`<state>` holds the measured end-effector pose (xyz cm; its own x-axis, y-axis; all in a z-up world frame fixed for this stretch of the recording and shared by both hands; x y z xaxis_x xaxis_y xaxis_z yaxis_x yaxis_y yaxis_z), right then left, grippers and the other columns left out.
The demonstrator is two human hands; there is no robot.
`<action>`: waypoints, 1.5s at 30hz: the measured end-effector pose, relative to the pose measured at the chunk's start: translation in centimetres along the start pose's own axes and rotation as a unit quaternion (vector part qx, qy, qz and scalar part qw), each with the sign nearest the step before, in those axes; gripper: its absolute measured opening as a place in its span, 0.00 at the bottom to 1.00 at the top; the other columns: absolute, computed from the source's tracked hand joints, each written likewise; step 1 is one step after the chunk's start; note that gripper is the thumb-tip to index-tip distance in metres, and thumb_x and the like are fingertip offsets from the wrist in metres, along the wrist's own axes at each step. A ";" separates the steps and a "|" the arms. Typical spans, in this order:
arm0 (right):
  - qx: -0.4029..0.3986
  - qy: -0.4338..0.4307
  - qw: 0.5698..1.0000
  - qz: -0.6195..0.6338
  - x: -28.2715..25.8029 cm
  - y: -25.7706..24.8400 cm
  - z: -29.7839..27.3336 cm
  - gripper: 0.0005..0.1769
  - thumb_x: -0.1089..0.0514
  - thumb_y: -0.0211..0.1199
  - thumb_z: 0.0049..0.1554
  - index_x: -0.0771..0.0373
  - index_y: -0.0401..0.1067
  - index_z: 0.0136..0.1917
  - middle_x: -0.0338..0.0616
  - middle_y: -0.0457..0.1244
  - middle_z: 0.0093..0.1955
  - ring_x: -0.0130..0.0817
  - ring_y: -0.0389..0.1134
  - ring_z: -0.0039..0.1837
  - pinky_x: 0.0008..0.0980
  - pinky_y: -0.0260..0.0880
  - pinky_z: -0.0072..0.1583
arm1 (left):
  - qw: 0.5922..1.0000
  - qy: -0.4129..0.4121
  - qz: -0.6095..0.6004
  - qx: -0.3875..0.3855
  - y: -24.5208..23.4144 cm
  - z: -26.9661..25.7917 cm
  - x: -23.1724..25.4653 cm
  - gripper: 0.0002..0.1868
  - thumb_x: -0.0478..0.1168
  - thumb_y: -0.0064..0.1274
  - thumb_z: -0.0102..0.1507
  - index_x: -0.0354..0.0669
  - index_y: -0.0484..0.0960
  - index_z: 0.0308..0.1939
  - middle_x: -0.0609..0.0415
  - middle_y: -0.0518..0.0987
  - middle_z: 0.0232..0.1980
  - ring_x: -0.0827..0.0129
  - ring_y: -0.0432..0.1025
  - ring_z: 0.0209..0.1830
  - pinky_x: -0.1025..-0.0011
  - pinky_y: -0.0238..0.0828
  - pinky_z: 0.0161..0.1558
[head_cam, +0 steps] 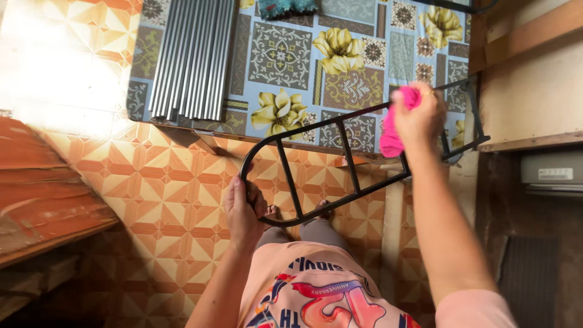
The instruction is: The person wipes a black metal frame with a pink cloth, then switches to a blue cloth to continue cleaning the same frame. They place the cleaned frame on a table alongside another similar frame and then pick up a long metal rod.
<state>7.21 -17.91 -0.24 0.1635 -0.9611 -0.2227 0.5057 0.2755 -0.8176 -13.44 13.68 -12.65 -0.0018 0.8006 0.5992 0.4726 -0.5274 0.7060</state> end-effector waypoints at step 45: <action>0.025 0.281 0.341 0.897 23.7 -2.7 -16.6 0.43 0.34 0.53 0.62 0.62 0.63 0.81 0.56 0.62 0.72 0.63 0.64 0.68 0.74 0.54 0.74 | 0.634 0.290 0.696 0.170 3.4 20.7 -1.2 0.15 0.40 0.48 0.75 0.33 0.82 0.40 0.48 0.76 0.36 0.60 0.69 0.32 0.62 0.64 0.33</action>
<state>-4.34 -41.77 -12.07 0.0661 0.9059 -0.4183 0.0360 0.4168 0.9083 6.39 16.76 -18.77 0.3485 -0.6655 0.6600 0.5352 -0.4368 -0.7230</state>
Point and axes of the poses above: each hand's wrist, its own z-axis towards the middle knuckle, its own y-axis out of the palm, x = y × z, the point moved 4 cm from there along z, towards the middle knuckle
